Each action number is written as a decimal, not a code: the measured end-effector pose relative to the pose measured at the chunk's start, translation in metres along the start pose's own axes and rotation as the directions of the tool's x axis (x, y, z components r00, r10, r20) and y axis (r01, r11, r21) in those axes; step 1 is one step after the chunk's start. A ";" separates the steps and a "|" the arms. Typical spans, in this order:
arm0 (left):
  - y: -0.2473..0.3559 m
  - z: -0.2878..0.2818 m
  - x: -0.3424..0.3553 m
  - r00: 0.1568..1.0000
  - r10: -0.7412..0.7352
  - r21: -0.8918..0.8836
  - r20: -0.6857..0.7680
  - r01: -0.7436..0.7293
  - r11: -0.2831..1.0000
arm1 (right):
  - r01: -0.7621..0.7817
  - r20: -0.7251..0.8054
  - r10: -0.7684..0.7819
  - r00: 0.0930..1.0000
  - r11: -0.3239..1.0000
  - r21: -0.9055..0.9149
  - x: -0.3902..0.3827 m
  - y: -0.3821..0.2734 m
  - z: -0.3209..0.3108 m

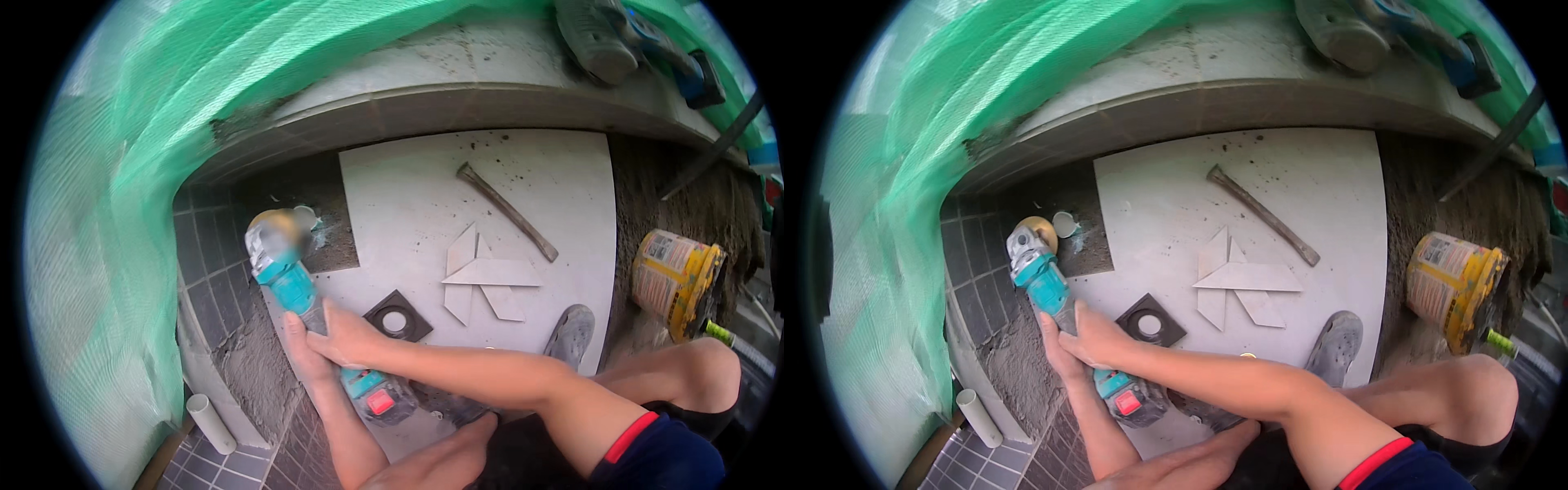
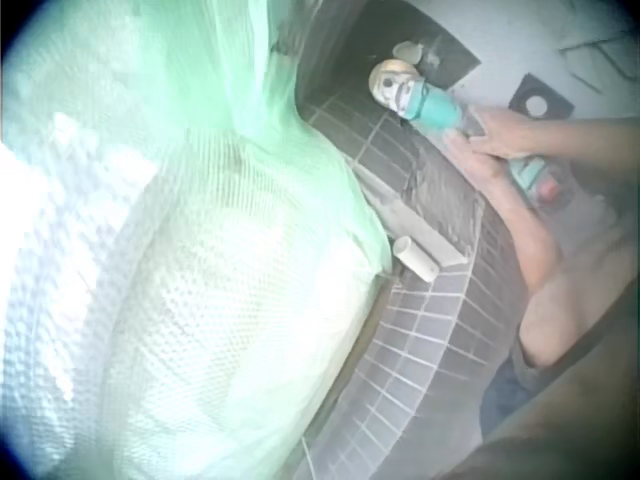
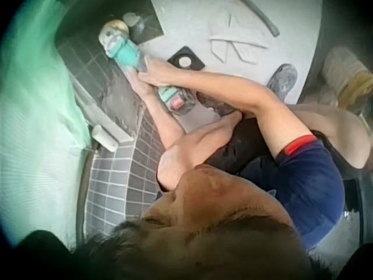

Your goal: The person prepares and installs floor tiles around a drain, using an angle grinder to trim tiles, a trowel to apply mortar, and a hammer with a chisel to adjust edges.

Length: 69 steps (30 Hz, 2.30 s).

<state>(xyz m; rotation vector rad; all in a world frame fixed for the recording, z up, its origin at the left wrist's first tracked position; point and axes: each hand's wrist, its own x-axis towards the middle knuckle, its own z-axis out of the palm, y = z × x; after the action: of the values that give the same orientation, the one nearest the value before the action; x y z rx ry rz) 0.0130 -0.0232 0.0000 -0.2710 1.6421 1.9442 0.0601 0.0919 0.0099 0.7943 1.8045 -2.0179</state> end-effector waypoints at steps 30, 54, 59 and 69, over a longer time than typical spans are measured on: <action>0.014 0.048 0.104 0.865 0.168 0.864 0.472 -0.417 -0.282 | -0.344 -0.381 0.322 0.867 0.939 0.010 -0.280 0.064 -0.312; -0.052 0.122 -0.039 0.682 0.303 0.641 0.665 -0.730 0.236 | -0.183 -0.511 0.315 0.799 0.939 0.293 -0.269 0.122 -0.349; -0.068 0.178 -0.049 0.480 0.169 0.451 0.861 -0.873 0.186 | -0.218 -0.482 0.331 0.811 0.936 0.277 -0.264 0.127 -0.359; -0.097 0.200 -0.034 0.353 -0.082 0.352 0.932 -0.936 -0.035 | -0.188 -0.464 0.331 0.822 0.926 0.328 -0.258 0.138 -0.359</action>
<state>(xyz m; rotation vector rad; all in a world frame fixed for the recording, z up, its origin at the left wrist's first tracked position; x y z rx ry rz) 0.1344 0.1650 -0.0195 1.8455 1.9644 0.5119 0.4131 0.3903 0.0344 1.7072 1.5453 -2.0094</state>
